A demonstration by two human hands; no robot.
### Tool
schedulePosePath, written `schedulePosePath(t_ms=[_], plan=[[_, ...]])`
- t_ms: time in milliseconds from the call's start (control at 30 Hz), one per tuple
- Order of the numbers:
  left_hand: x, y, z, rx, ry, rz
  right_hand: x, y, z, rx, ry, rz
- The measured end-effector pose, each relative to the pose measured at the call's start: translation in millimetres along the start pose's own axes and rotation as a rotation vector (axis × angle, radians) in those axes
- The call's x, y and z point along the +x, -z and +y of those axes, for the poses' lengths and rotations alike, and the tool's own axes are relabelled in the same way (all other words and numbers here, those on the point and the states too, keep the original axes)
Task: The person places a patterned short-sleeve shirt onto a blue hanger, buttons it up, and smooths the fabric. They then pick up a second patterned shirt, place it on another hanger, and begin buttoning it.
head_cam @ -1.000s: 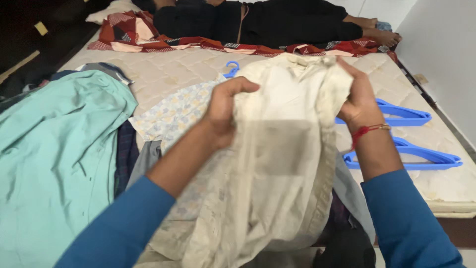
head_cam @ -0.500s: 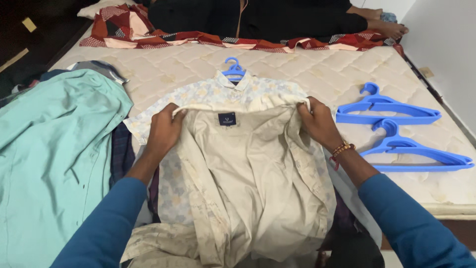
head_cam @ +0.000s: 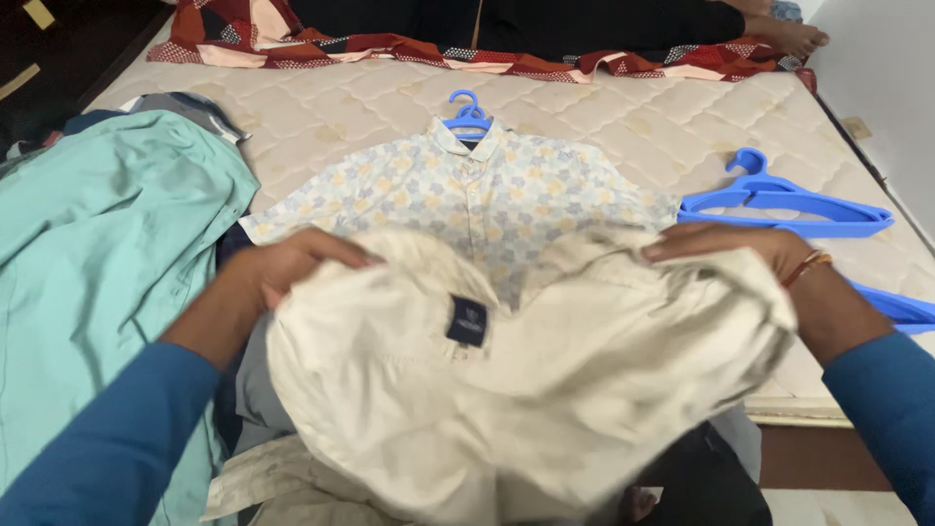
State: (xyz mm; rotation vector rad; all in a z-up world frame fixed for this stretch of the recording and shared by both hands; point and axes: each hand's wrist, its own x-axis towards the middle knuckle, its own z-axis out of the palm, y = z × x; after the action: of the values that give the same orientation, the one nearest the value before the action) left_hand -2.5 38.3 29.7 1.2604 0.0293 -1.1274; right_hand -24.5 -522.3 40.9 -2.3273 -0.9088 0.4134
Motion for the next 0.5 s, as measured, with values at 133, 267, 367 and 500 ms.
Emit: schedulePosePath(t_ms=[133, 267, 367, 500], plan=[[-14.8, 19.3, 45.5, 0.105, -0.213, 0.279, 2.2, 24.0, -5.4, -0.075, 0.096, 0.189], [-2.7, 25.4, 82.0, 0.256, -0.372, 0.451, 43.2, 38.5, -14.1, 0.854, -0.619, 0.61], [16.9, 40.2, 108.8, 0.136, -0.584, 0.5, 80.4, 73.1, 3.1, 0.959, -0.494, 0.554], [77.1, 76.8, 134.3, 0.112, -0.829, 0.693, 142.6, 97.0, 64.4, 1.103, -0.301, 0.699]])
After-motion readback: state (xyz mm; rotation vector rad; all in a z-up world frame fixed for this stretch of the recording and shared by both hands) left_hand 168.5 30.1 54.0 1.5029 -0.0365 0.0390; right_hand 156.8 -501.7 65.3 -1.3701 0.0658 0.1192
